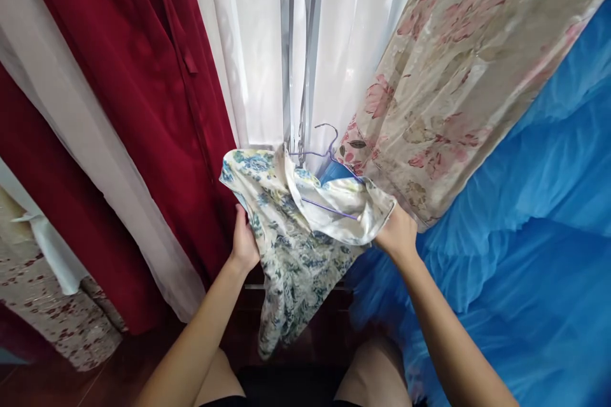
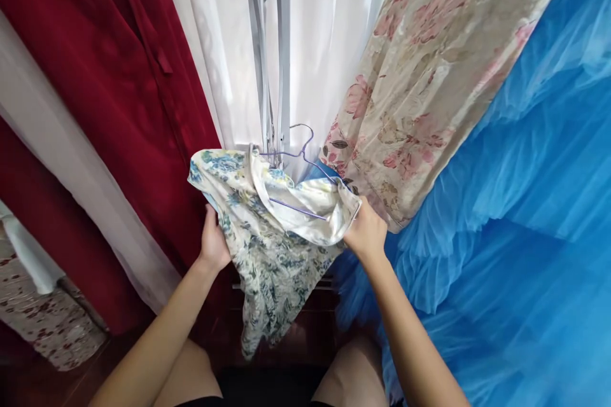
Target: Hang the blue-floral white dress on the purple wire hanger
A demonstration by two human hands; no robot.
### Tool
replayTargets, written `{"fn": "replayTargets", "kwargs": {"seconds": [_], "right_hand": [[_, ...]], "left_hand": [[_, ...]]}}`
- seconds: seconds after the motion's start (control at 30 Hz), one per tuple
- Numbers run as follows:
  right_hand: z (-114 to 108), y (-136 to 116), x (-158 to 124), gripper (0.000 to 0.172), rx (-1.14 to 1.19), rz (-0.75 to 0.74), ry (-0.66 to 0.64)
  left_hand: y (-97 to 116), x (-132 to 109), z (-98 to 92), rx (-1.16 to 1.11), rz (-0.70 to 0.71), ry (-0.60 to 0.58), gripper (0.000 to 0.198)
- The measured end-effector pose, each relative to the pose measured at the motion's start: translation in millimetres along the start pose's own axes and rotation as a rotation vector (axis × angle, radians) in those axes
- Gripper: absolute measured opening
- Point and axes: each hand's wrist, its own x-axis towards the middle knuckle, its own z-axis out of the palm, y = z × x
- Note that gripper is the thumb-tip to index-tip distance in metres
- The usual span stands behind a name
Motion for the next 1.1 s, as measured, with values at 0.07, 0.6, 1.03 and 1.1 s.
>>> {"fn": "replayTargets", "kwargs": {"seconds": [0.07,0.6,1.03,1.1], "right_hand": [[-6.5,-12.0,15.7,0.035,0.026,-0.123,0.010],[74.0,-59.9,-143.7,0.034,0.842,0.266,-0.252],[107.9,-83.2,-144.8,0.030,1.101,0.382,-0.499],[106.3,-85.3,-147.8,0.027,1.135,0.349,-0.535]], "left_hand": [[-16.6,-15.9,-20.9,-0.022,0.031,0.123,0.076],[-108.5,-133.9,-34.9,0.359,-0.120,0.121,0.048],[-83.7,-138.4,-56.9,0.329,-0.162,0.251,0.046],[-84.3,-142.3,-50.5,0.304,-0.176,0.225,0.047]]}}
